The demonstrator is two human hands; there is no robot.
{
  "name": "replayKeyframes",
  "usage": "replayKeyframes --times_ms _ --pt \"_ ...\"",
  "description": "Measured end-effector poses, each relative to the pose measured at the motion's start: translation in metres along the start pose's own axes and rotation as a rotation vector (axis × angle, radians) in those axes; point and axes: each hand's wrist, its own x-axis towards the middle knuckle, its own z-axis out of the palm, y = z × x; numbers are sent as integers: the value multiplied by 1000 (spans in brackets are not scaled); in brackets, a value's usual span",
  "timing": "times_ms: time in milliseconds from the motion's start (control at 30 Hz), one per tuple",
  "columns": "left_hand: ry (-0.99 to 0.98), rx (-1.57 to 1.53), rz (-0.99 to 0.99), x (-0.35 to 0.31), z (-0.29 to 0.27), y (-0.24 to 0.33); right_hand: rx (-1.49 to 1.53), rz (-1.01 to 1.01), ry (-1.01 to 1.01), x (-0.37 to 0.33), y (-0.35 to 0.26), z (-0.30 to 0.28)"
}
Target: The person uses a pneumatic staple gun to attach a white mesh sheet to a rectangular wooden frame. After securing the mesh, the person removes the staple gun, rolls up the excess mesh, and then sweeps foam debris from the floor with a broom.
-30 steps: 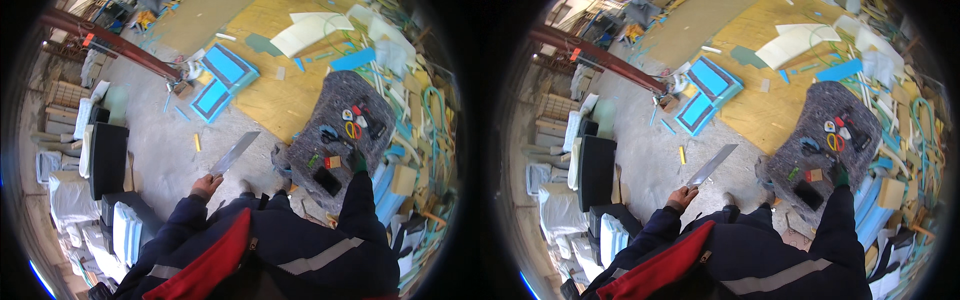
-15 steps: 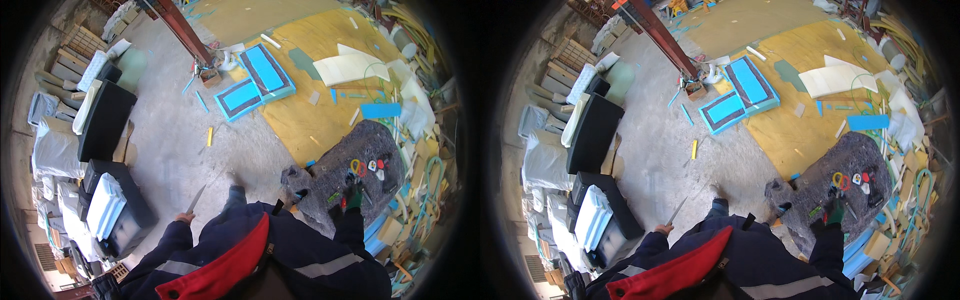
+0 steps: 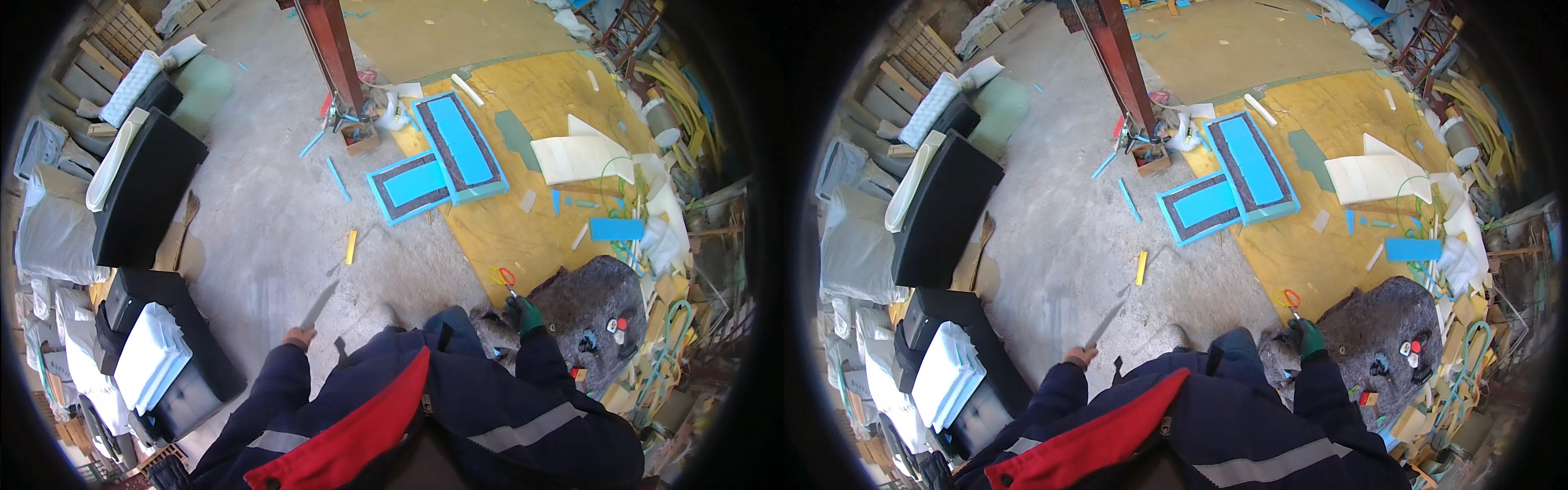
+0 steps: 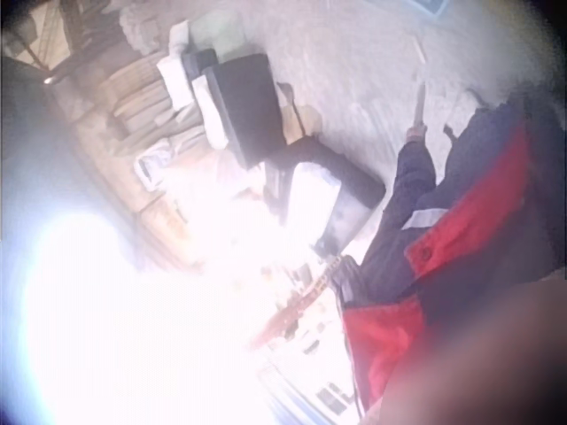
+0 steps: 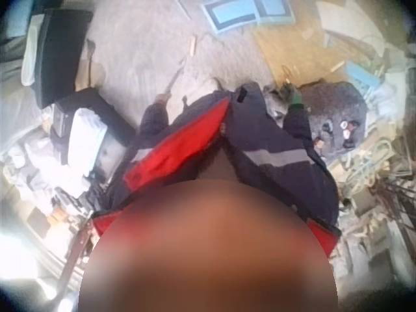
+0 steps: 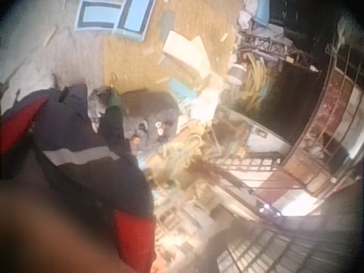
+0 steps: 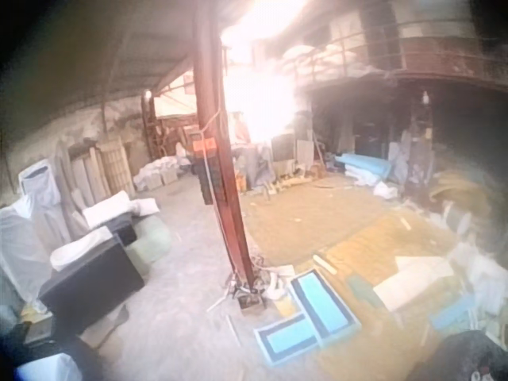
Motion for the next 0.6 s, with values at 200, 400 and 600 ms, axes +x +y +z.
replayKeyframes --times_ms 200,400,600 --pt "171 -109 95 56 -114 77 -129 39 -56 79 -33 94" --pt "101 -10 58 106 -199 119 -113 129 -124 209 -46 171" --pt "52 23 -61 155 -269 156 -259 194 -143 282 -113 260"
